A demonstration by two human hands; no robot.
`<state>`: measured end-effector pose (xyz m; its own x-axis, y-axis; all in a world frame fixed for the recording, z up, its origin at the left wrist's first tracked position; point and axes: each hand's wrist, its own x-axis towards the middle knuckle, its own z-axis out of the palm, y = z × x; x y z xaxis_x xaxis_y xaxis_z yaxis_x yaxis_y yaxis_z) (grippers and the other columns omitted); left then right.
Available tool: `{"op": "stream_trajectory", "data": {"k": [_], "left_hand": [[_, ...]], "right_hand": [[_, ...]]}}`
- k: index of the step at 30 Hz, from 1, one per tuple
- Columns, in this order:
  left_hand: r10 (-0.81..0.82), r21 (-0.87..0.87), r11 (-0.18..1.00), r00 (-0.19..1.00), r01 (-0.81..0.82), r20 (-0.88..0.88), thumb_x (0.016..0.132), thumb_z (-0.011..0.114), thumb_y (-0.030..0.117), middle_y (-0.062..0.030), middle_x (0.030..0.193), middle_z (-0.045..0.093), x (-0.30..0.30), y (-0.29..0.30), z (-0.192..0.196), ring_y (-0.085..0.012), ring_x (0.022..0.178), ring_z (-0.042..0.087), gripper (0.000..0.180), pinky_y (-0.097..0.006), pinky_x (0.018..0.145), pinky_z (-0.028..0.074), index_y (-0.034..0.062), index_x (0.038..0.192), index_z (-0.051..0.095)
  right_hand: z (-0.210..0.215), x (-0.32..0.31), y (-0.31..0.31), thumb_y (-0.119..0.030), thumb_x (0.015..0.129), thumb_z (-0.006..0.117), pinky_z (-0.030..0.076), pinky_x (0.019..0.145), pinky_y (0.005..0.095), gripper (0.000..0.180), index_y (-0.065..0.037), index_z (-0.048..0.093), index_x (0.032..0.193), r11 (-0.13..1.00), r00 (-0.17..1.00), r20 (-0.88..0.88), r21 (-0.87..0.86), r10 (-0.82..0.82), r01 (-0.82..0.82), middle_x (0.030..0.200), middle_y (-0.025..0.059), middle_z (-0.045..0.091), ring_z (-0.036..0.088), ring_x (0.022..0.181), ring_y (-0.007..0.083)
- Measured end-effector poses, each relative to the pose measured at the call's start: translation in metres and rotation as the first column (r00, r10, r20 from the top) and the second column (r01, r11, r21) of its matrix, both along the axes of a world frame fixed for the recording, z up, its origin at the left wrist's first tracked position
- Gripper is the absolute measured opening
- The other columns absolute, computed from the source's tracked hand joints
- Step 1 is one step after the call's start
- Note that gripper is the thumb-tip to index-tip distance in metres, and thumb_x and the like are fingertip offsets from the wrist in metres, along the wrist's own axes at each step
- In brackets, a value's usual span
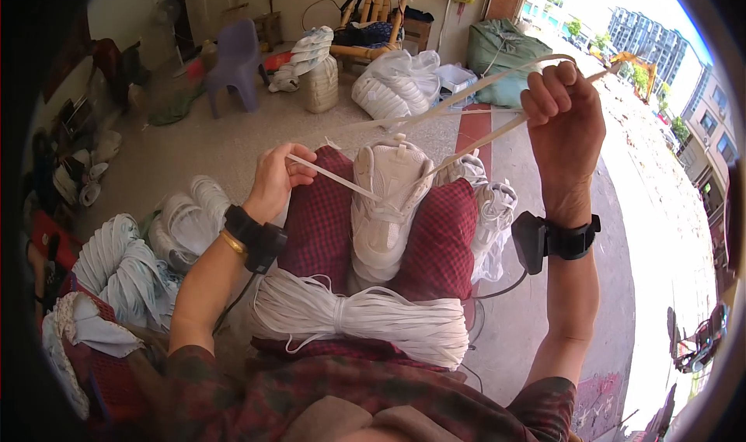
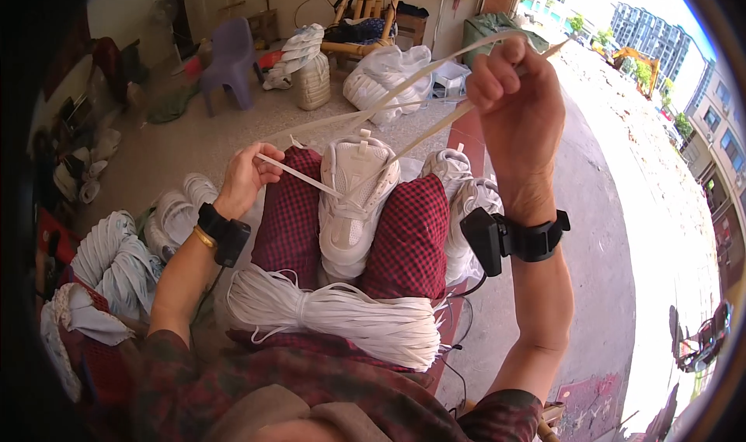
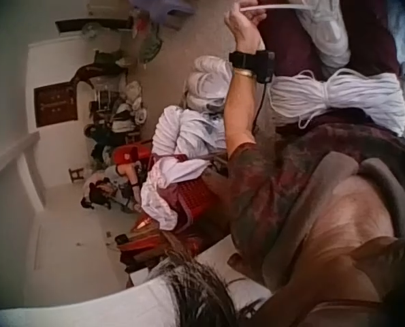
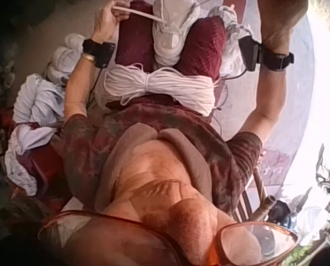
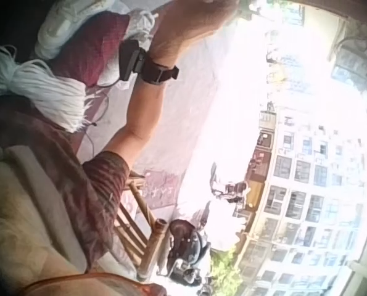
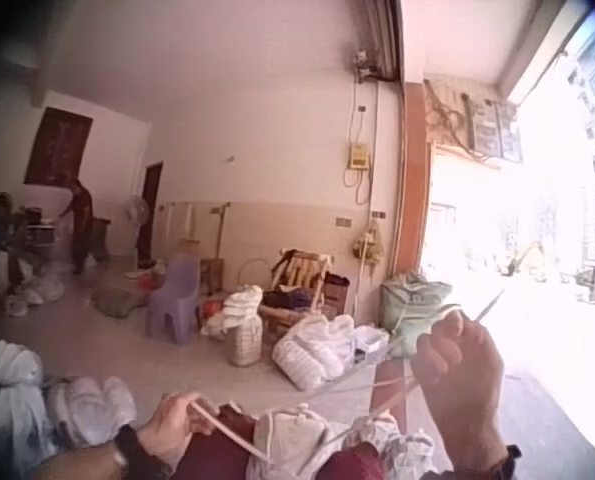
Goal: The recorder is lacing white sneakers while sitting in a shoe assembly workshop.
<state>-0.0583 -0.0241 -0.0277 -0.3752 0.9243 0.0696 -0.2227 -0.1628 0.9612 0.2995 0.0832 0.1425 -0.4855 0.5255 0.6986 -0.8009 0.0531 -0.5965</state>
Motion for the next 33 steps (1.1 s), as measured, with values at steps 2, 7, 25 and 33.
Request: {"op": "stream_trajectory", "data": {"k": [2, 7, 25, 33], "left_hand": [[0.034, -0.039, 0.999, 0.980, -0.027, 0.197, 0.101, 0.048, 0.024, -0.0130, 0.105, 0.071, -0.048, 0.001, -0.012, -0.0167, 0.085, 0.069, 0.028, -0.028, 0.076, 0.059, 0.0006, 0.106, 0.063], [-0.035, 0.019, 0.999, 0.989, 0.033, 0.147, 0.099, 0.048, 0.022, -0.0159, 0.111, 0.070, -0.068, 0.006, 0.026, -0.0206, 0.089, 0.069, 0.034, -0.031, 0.081, 0.058, -0.0025, 0.118, 0.061], [-0.043, 0.056, 0.984, 0.527, 0.170, -0.849, 0.077, 0.077, 0.016, -0.0190, 0.076, 0.069, 0.092, -0.019, -0.001, -0.0365, 0.076, 0.069, 0.020, -0.044, 0.071, 0.053, -0.0009, 0.077, 0.068], [0.017, 0.096, 0.987, 0.519, 0.127, -0.854, 0.079, 0.078, 0.016, -0.0189, 0.075, 0.069, 0.092, -0.014, -0.006, -0.0349, 0.073, 0.069, 0.021, -0.042, 0.067, 0.053, -0.0018, 0.078, 0.067]], "right_hand": [[-0.013, 0.041, 0.033, -0.014, 0.101, 0.036, 0.034, 0.062, 0.0259, 0.015, -0.010, 0.044, 0.090, 0.988, 0.990, -0.011, -0.057, -0.144, 0.143, 0.072, -0.0032, 0.035, 0.037, 0.069, 0.0110], [-0.093, 0.108, 0.067, -0.030, 0.106, 0.044, 0.048, 0.078, 0.0286, 0.026, -0.010, 0.056, 0.094, 0.751, 0.642, 0.453, 0.100, -0.618, 0.652, 0.088, 0.0028, 0.063, 0.064, 0.094, 0.0168], [-0.156, -0.049, -0.057, -0.015, 0.088, 0.066, 0.054, 0.063, 0.0429, 0.011, -0.008, 0.070, 0.095, 0.262, 0.235, 0.239, 0.962, -0.942, 0.072, 0.088, 0.0110, 0.062, 0.067, 0.079, 0.0332], [-0.155, -0.062, -0.060, -0.009, 0.085, 0.064, 0.053, 0.063, 0.0448, 0.012, -0.006, 0.066, 0.096, 0.106, 0.119, 0.117, 0.990, -0.986, -0.090, 0.091, 0.0139, 0.060, 0.066, 0.081, 0.0348]]}}
